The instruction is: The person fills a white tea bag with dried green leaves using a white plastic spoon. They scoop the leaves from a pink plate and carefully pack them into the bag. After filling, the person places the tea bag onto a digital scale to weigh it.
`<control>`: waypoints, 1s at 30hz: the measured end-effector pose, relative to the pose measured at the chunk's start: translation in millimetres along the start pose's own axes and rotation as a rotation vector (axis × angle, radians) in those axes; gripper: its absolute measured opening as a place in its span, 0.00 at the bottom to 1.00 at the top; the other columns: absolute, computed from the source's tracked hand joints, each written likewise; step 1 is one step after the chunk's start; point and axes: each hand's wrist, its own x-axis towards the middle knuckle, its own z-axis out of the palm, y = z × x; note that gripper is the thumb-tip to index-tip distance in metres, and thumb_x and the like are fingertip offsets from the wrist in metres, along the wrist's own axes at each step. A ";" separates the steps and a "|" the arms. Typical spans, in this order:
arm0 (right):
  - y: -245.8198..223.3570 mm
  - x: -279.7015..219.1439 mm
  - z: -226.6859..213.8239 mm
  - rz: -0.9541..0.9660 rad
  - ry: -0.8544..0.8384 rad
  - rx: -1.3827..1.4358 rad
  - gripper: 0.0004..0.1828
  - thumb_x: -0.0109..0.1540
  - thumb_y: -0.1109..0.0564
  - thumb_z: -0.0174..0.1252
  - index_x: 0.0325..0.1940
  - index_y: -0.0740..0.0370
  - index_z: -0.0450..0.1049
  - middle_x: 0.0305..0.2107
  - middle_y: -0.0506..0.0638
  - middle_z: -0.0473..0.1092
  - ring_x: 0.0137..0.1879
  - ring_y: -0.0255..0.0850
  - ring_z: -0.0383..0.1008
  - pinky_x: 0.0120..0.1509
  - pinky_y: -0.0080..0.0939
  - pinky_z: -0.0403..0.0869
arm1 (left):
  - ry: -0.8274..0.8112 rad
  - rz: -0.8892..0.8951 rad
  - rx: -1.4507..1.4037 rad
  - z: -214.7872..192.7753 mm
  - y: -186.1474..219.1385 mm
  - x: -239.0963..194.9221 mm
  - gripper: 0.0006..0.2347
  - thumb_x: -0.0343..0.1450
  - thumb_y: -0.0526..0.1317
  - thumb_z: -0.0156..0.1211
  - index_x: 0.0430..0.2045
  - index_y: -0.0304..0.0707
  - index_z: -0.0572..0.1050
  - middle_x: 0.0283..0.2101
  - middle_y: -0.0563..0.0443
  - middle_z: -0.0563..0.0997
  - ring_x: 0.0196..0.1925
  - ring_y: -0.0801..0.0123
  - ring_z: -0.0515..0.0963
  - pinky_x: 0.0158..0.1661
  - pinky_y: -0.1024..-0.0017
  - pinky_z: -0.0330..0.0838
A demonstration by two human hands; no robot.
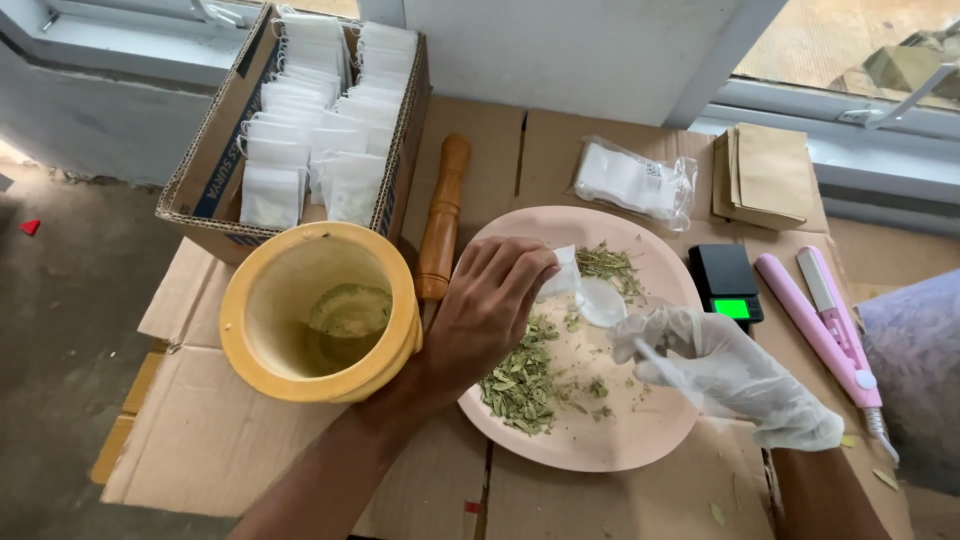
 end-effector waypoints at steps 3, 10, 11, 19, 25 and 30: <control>-1.1 -2.2 2.7 -0.032 0.113 0.012 0.15 0.65 0.56 0.65 0.52 0.63 0.90 0.37 0.54 0.86 0.53 0.45 0.88 0.65 0.48 0.85 | 0.013 -0.030 -0.001 2.6 -3.1 0.0 0.06 0.85 0.37 0.53 0.49 0.33 0.75 0.49 0.43 0.81 0.50 0.54 0.79 0.54 0.58 0.72; -2.5 0.7 38.1 -0.250 0.429 -0.059 0.16 0.67 0.55 0.68 0.30 0.70 0.88 0.16 0.61 0.80 0.21 0.44 0.78 0.28 0.40 0.77 | 0.085 0.055 0.062 8.7 -1.4 2.8 0.04 0.83 0.34 0.56 0.42 0.36 0.78 0.39 0.47 0.78 0.47 0.53 0.83 0.51 0.61 0.75; -6.7 0.5 44.7 -0.206 0.302 0.017 0.15 0.64 0.54 0.69 0.32 0.68 0.91 0.19 0.61 0.85 0.23 0.45 0.83 0.30 0.40 0.79 | 0.088 0.051 0.050 6.7 -0.6 6.1 0.04 0.83 0.33 0.56 0.42 0.36 0.78 0.39 0.47 0.77 0.47 0.53 0.83 0.51 0.61 0.75; -7.0 2.8 65.1 -0.200 0.070 0.117 0.14 0.61 0.55 0.73 0.34 0.72 0.93 0.22 0.62 0.87 0.28 0.45 0.85 0.33 0.41 0.81 | 0.076 0.068 0.060 6.3 -3.4 6.6 0.04 0.83 0.34 0.55 0.42 0.37 0.78 0.38 0.48 0.76 0.46 0.54 0.83 0.48 0.64 0.75; -17.3 -2.1 76.4 -0.020 0.212 0.162 0.14 0.59 0.55 0.74 0.39 0.71 0.94 0.22 0.60 0.87 0.27 0.39 0.83 0.34 0.39 0.80 | 0.078 0.063 0.030 6.2 -3.3 6.0 0.04 0.83 0.32 0.56 0.43 0.35 0.79 0.38 0.47 0.77 0.46 0.53 0.83 0.47 0.62 0.76; -8.1 11.1 83.0 -0.013 0.318 0.177 0.18 0.62 0.54 0.73 0.42 0.77 0.90 0.24 0.66 0.84 0.27 0.45 0.76 0.35 0.47 0.79 | 0.045 0.048 0.042 5.5 -2.3 1.8 0.03 0.83 0.33 0.57 0.43 0.36 0.78 0.39 0.46 0.76 0.46 0.52 0.83 0.48 0.61 0.76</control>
